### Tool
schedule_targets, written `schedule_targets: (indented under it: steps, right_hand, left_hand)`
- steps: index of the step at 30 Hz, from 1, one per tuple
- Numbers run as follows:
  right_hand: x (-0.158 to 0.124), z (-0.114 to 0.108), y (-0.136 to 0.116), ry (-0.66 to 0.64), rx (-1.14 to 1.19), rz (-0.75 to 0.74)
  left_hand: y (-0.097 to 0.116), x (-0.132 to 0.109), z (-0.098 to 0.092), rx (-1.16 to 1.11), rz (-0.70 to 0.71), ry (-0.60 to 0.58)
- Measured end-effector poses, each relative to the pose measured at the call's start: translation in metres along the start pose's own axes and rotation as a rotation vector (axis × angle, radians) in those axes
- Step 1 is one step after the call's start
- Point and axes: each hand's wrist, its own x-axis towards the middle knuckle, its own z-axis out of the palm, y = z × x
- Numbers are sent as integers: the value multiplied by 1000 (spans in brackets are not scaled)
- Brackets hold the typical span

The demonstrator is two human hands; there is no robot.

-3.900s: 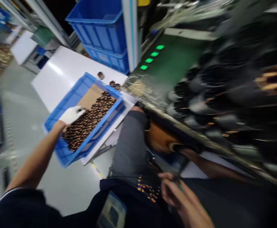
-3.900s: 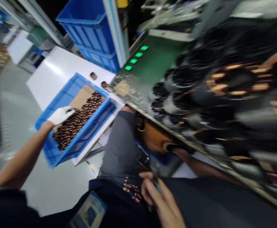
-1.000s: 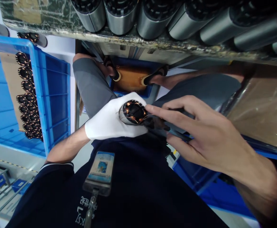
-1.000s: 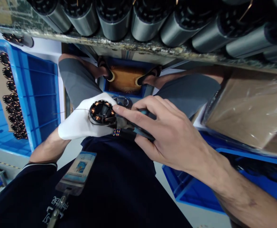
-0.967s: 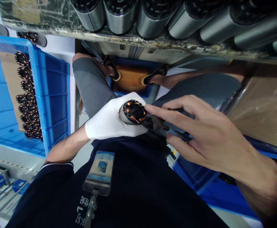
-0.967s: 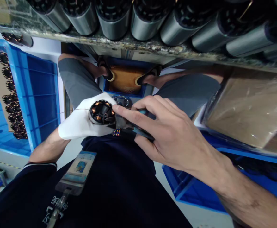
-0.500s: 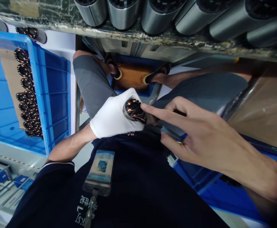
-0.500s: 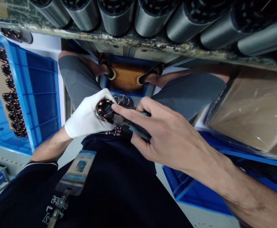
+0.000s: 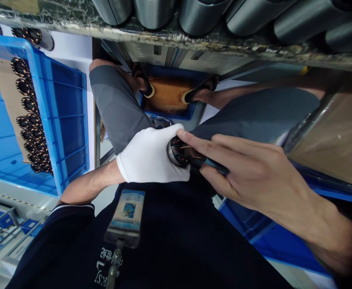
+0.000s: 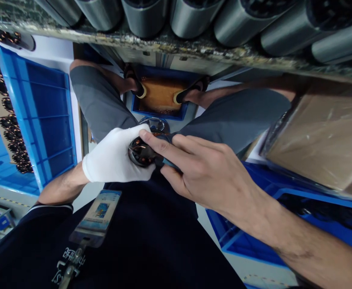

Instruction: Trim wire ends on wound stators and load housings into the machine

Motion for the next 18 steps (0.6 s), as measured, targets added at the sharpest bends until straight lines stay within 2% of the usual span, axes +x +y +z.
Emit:
schedule_targets:
  steps: [2,4,8,11,13,15,16,18]
  right_hand:
    - [6,1,5,-60,135,81]
    - [12,5,10,-90,275,138]
    - [21,20,16,-16,402,148]
    - [25,28,16,17,496,170]
    - [28,30,19,-8,593,214]
    - [28,32,22,-67,704,273]
    - [27,36,24,-118,757,300]
    - [22,52,23,-204,812,362]
  left_hand:
    - [-10,6,3,-102,-15,-33]
    - [-21,13,8,-316,-62,-99]
    - [-38,19,22,-911,-231,-248]
    - [-44,13,33,-1058,-234,-234]
    - [-49,6,36,-922,-156,-98]
    - [-54,-1,34,-590,51,56]
    - [-56,-5,31,-373,184,92]
    - [-60,-13,18,20,405,68]
